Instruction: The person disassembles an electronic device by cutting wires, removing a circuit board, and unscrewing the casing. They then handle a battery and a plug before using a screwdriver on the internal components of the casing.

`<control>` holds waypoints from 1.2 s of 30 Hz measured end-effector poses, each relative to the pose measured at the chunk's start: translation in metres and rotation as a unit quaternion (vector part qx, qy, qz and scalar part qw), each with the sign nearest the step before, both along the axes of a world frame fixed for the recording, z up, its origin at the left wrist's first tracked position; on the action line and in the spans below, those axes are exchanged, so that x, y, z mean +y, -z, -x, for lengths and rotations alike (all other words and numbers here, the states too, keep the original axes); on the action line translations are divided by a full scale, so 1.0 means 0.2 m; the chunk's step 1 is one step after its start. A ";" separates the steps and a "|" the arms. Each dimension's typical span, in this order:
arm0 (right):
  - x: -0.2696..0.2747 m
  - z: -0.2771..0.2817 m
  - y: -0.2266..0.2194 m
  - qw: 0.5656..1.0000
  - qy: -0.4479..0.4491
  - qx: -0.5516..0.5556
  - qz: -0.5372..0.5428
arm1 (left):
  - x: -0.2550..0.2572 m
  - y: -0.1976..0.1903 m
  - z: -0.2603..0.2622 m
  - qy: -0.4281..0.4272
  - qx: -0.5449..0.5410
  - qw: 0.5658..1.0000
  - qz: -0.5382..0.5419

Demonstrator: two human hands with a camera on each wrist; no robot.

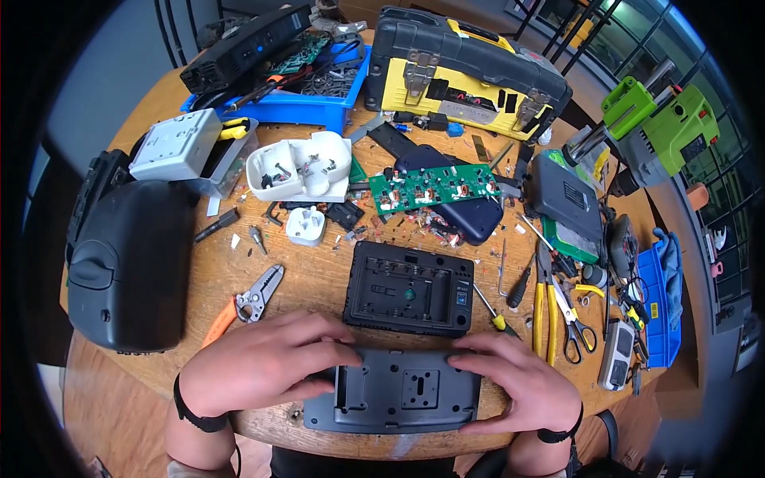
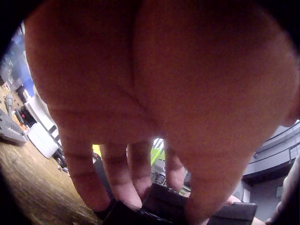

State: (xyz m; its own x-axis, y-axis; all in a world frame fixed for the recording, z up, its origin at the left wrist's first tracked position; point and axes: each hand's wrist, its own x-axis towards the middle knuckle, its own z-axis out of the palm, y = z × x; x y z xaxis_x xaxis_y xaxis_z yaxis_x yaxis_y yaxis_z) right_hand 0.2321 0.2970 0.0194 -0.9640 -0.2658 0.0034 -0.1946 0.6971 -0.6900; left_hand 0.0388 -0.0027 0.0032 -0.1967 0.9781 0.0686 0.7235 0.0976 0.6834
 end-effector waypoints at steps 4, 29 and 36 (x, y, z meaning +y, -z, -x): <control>-0.02 0.00 0.01 1.000 -0.002 -0.005 -0.018 | 0.00 0.02 0.00 -0.002 -0.003 1.000 -0.003; -0.05 0.00 0.00 0.999 0.011 -0.018 -0.049 | 0.02 -0.02 -0.05 -0.004 0.039 0.999 0.005; -0.06 0.02 0.01 0.999 0.012 0.005 -0.053 | 0.02 -0.02 -0.06 -0.016 0.038 0.999 -0.003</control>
